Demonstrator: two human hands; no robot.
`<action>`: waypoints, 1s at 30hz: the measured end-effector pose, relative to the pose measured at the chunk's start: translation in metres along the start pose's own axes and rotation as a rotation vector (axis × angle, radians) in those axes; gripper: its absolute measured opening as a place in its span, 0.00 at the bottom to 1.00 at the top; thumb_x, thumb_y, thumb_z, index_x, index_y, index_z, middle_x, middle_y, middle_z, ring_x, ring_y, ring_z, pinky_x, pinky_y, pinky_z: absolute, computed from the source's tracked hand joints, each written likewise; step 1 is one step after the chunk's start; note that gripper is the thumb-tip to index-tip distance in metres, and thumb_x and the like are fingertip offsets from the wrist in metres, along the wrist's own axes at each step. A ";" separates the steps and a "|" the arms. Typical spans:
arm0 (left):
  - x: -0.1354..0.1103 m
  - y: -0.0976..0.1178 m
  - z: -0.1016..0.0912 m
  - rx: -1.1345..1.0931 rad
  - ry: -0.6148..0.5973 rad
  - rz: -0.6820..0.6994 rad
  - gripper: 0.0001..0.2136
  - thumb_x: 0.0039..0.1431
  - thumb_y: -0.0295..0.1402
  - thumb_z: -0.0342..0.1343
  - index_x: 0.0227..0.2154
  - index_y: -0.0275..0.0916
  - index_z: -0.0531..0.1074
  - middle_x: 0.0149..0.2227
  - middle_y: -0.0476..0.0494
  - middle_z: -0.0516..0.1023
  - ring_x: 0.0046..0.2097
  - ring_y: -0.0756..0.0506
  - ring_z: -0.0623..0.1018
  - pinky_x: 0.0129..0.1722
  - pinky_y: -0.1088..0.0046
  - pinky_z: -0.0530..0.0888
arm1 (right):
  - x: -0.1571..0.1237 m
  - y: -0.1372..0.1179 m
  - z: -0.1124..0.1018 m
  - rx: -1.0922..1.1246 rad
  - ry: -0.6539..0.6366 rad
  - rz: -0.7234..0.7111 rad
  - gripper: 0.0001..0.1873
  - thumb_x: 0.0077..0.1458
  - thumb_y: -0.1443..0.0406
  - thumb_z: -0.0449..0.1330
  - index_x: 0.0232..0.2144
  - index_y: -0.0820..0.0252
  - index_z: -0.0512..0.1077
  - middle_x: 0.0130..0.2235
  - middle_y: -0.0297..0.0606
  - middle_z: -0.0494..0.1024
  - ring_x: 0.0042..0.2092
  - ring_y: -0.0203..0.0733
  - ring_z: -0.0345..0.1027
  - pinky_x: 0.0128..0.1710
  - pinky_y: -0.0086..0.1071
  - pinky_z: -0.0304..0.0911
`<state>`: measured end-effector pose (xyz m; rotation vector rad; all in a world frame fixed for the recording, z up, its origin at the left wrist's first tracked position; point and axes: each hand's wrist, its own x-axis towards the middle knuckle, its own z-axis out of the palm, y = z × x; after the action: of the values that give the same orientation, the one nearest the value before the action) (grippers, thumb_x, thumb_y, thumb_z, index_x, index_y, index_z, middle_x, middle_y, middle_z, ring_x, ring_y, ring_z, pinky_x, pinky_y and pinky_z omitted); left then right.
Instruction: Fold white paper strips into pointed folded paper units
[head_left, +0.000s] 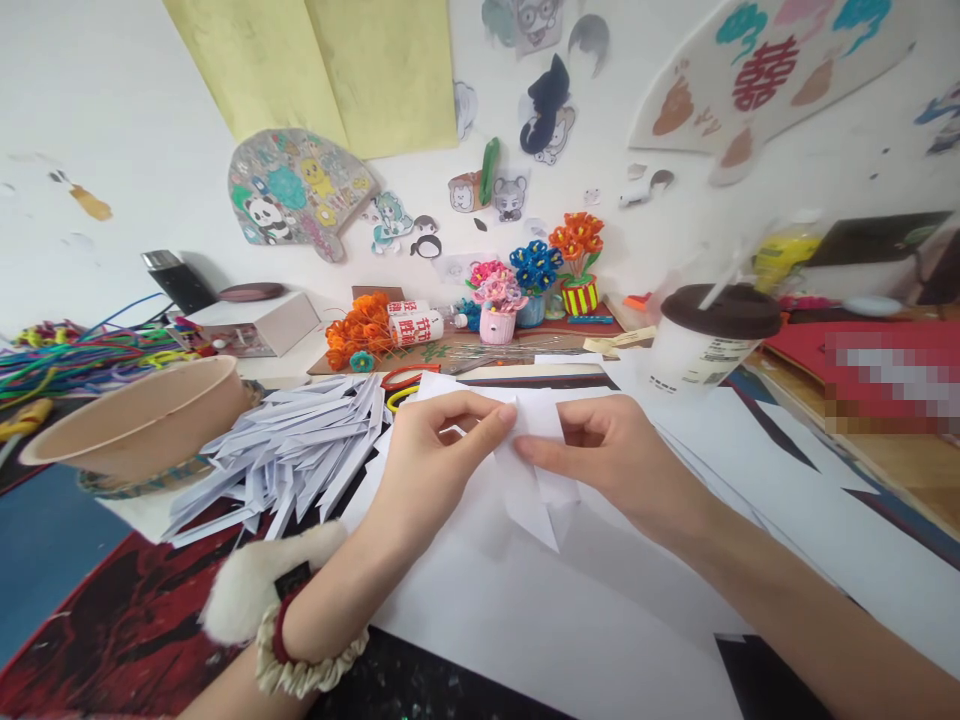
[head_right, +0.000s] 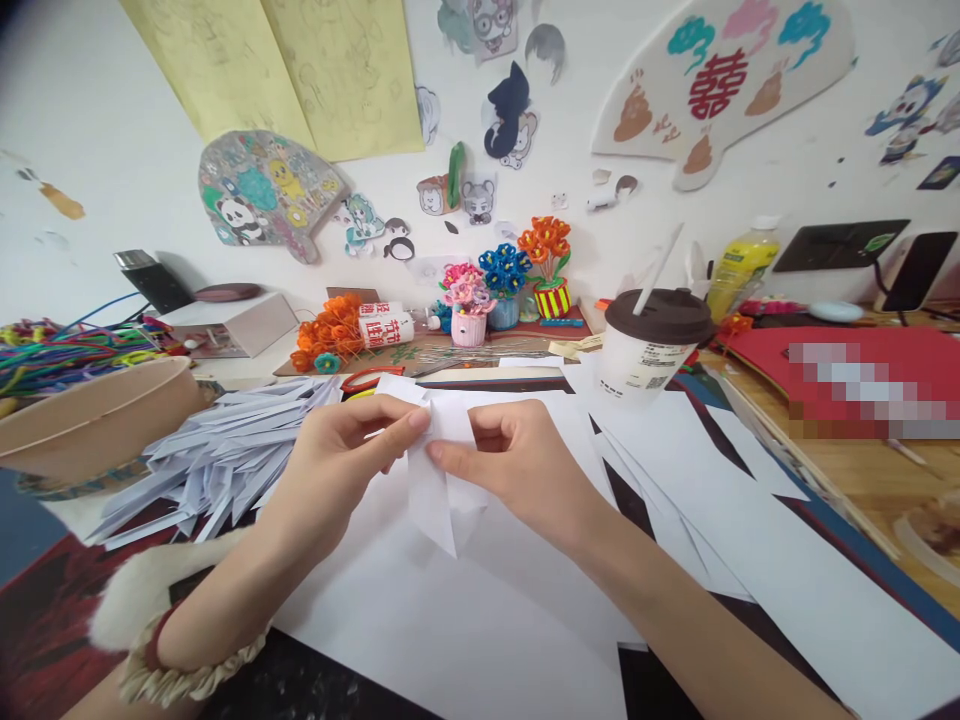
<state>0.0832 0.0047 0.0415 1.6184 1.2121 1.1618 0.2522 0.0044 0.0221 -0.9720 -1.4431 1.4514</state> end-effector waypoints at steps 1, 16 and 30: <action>0.000 0.000 0.001 -0.011 0.017 -0.003 0.10 0.53 0.38 0.60 0.22 0.38 0.77 0.26 0.46 0.77 0.26 0.50 0.70 0.23 0.75 0.62 | 0.000 0.001 0.000 -0.005 -0.001 0.004 0.08 0.46 0.61 0.68 0.27 0.60 0.78 0.29 0.36 0.78 0.29 0.37 0.70 0.25 0.28 0.64; -0.007 -0.005 0.017 -0.399 0.082 -0.133 0.11 0.50 0.35 0.64 0.19 0.36 0.72 0.22 0.51 0.70 0.24 0.54 0.65 0.24 0.77 0.63 | 0.001 0.005 0.003 0.085 0.007 -0.026 0.08 0.46 0.62 0.68 0.22 0.60 0.75 0.24 0.31 0.75 0.26 0.33 0.67 0.24 0.27 0.61; -0.008 -0.007 0.019 -0.456 0.078 -0.133 0.10 0.50 0.36 0.64 0.21 0.36 0.72 0.22 0.52 0.67 0.25 0.54 0.64 0.24 0.79 0.62 | 0.001 0.004 0.004 -0.015 0.053 -0.066 0.19 0.46 0.58 0.67 0.16 0.60 0.63 0.19 0.26 0.59 0.22 0.29 0.51 0.20 0.27 0.47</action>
<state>0.0988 -0.0031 0.0278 1.1455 0.9938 1.3110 0.2482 0.0043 0.0187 -0.9558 -1.4363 1.3592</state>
